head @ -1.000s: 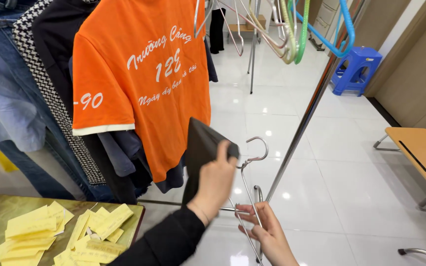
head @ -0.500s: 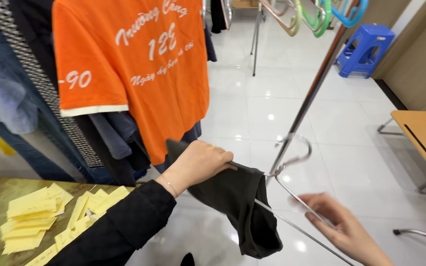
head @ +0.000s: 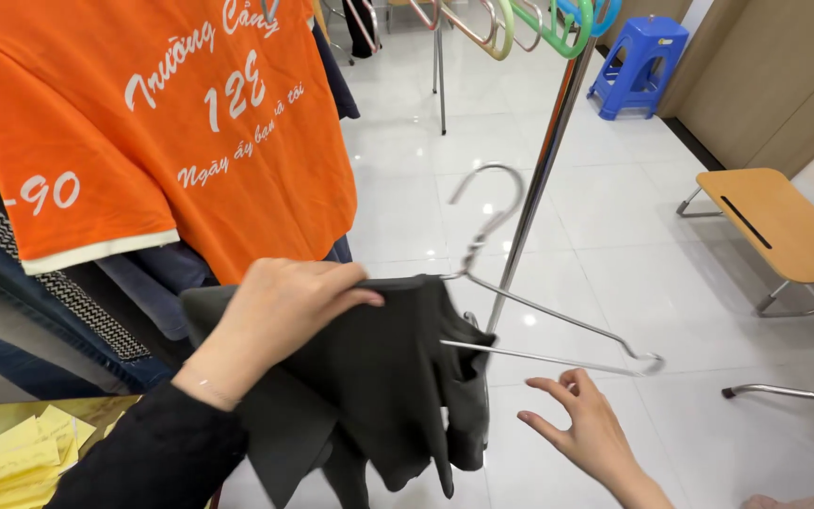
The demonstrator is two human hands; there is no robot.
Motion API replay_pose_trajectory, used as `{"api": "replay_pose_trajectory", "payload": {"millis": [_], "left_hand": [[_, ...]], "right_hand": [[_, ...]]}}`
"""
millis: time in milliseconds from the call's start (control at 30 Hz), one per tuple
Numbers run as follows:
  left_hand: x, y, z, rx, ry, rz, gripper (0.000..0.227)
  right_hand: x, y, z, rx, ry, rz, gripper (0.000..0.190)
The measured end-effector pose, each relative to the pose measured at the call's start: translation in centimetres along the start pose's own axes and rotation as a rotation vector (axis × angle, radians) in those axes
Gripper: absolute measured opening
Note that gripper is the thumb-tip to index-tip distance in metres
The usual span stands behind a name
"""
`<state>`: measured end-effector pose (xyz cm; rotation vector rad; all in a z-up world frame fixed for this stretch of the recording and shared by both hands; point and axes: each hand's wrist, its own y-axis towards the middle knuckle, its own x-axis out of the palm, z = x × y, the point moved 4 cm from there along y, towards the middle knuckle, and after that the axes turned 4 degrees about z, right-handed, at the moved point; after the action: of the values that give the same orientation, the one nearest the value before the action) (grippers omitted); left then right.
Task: Hanging various garments on a clothing rack using plastic hangers
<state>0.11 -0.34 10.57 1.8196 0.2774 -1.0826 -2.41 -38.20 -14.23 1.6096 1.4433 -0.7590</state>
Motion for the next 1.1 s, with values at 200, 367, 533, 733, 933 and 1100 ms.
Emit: {"api": "replay_pose_trajectory", "payload": {"millis": [200,367,533,733,933,1100], "left_hand": [[-1.3,-1.4,0.1,0.012,0.128,0.038,0.048],[-2.7,-1.7,0.1,0.055,0.141,0.047,0.048],[-5.1,-5.1,-2.7,0.010,0.203,0.040,0.035],[-2.3,-9.7,-4.4,0.060,0.251,0.026,0.031],[-0.5,-9.0,-4.8,0.108,0.168,0.071,0.023],[0.7,-6.0,-2.3,0.077,0.129,0.112,0.020]], "right_hand": [[1.1,2.4,-10.1,-0.274,0.432,-0.197,0.057],[5.2,4.5,-16.3,-0.601,0.268,-0.398,0.040],[7.5,6.8,-5.7,-0.479,0.138,-0.301,0.040],[-2.5,6.3,-4.4,-0.554,0.280,0.020,0.014],[-9.2,7.4,-6.5,-0.656,0.253,0.209,0.008],[-10.6,7.9,-10.4,-0.601,0.366,0.241,0.015]]}}
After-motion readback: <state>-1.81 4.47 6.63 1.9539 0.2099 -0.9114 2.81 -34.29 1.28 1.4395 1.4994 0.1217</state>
